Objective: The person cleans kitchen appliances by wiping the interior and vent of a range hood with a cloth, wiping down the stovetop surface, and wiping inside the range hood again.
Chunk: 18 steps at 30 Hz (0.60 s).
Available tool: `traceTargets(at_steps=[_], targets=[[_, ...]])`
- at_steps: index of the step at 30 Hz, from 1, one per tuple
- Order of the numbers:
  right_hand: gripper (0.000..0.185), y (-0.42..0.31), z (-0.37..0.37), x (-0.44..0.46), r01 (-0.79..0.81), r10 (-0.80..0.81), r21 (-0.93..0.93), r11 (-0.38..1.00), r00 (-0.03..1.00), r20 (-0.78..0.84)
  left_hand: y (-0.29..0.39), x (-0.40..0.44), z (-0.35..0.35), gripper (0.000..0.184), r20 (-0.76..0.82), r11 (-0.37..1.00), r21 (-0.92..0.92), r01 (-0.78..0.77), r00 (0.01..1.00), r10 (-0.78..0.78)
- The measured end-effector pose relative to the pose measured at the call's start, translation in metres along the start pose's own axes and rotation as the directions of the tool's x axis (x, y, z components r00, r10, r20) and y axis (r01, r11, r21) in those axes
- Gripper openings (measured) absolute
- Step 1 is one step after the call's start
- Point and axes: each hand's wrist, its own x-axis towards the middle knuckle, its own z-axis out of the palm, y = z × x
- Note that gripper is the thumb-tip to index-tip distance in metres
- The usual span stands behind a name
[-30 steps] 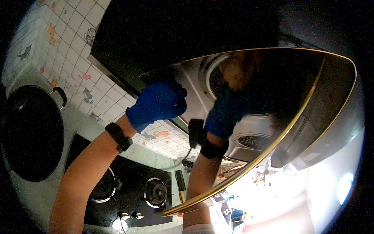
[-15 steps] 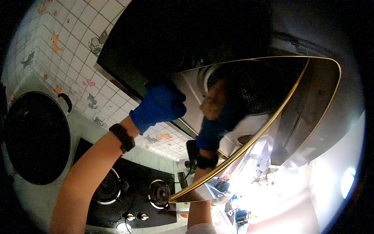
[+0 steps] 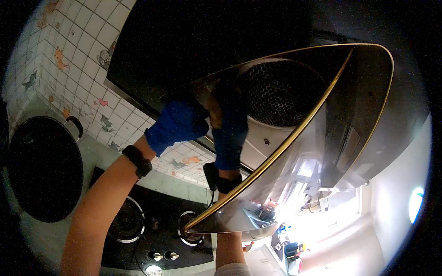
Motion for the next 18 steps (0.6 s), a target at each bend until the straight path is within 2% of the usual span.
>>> traceTargets(at_steps=[3,6,8,12,15,17,18], targets=[[0.053,0.011,-0.028,0.023,-0.081,0.093,0.077,0.994,0.98,-0.176,-0.001,0.003,-0.004,0.017,0.014,0.997,0.049,-0.055,0.998,0.054],[0.053,0.025,-0.049,0.063,-0.149,0.222,0.21,0.966,0.897,-0.384,0.001,0.0,0.002,0.017,-0.063,0.998,0.025,-0.065,0.996,0.067],[0.053,0.036,-0.049,0.086,-0.172,0.275,0.253,0.952,0.844,-0.461,0.002,0.002,-0.003,0.017,0.042,0.997,0.074,-0.038,0.999,0.035],[0.052,0.049,-0.036,0.09,-0.212,0.313,0.255,0.943,0.823,-0.474,-0.003,0.001,0.002,0.016,-0.052,0.995,0.067,-0.076,0.995,0.08],[0.052,0.055,-0.036,0.082,-0.233,0.335,0.264,0.936,0.82,-0.464,-0.002,0.001,0.003,0.014,-0.008,0.989,0.083,-0.122,0.992,0.123],[0.052,0.058,-0.038,0.081,-0.247,0.355,0.281,0.927,0.818,-0.452,0.004,0.002,-0.004,0.016,-0.004,1.0,-0.009,0.013,1.0,-0.013],[0.052,0.06,-0.041,0.081,-0.25,0.362,0.289,0.924,0.814,-0.454,0.003,0.002,-0.003,0.016,-0.007,1.0,-0.011,0.012,1.0,-0.012]])
